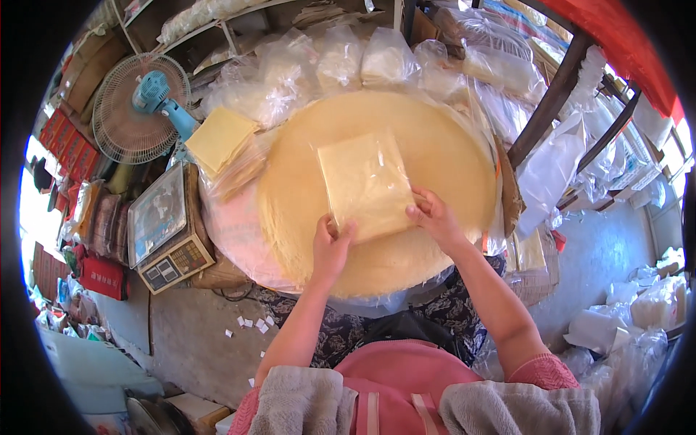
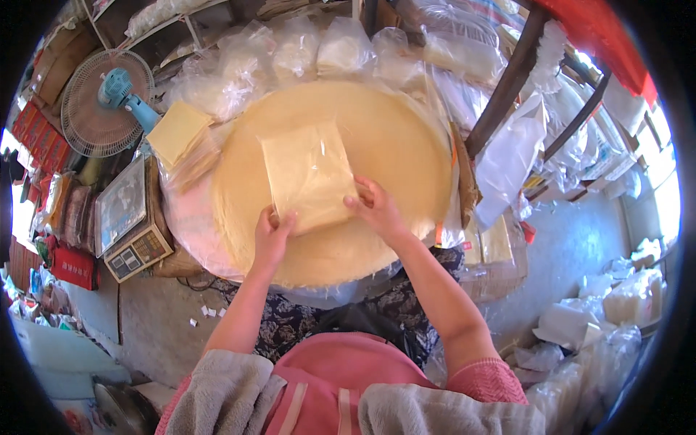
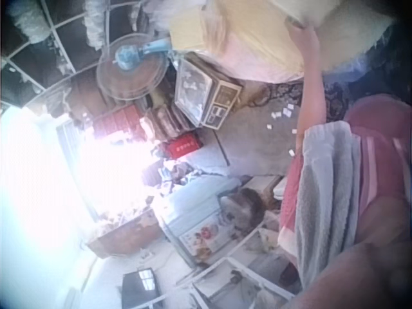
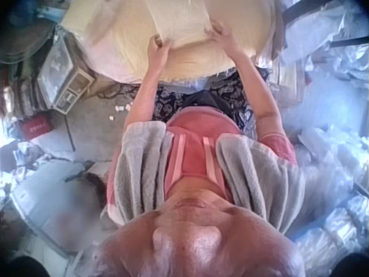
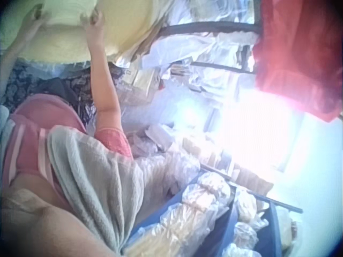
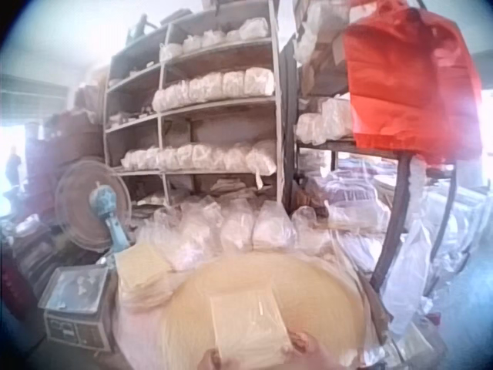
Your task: The person folds large round food sheets into rectangular stacks, weighs them on a scale, and places them into plastic bags by hand.
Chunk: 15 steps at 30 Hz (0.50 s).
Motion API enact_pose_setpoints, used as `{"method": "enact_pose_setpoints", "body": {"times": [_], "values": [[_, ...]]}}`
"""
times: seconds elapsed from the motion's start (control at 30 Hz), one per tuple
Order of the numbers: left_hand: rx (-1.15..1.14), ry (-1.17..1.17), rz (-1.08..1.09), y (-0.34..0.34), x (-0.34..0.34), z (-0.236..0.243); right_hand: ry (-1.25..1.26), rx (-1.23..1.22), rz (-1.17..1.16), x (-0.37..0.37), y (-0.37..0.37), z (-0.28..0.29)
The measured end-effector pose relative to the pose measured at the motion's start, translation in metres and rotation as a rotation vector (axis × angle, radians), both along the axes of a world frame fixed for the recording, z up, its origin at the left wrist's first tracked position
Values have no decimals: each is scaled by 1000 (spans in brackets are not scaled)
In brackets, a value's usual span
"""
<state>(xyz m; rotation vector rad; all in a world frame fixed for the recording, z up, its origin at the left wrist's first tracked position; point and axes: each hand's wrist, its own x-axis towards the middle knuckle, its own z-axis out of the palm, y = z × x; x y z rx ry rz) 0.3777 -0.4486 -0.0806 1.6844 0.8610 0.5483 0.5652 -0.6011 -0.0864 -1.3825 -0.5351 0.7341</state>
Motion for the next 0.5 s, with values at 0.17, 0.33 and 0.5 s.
{"method": "enact_pose_setpoints", "body": {"times": [0.17,0.33,0.5], "values": [[230,-231,47,-12,-5,-34,-296,-62,-76,-7,-12,-22],[366,65,43,-23,-26,-22,-405,-332,-136,-21,-16,4],[165,-209,-38,-13,-26,62,-372,-198,-44,-17,-10,89]]}}
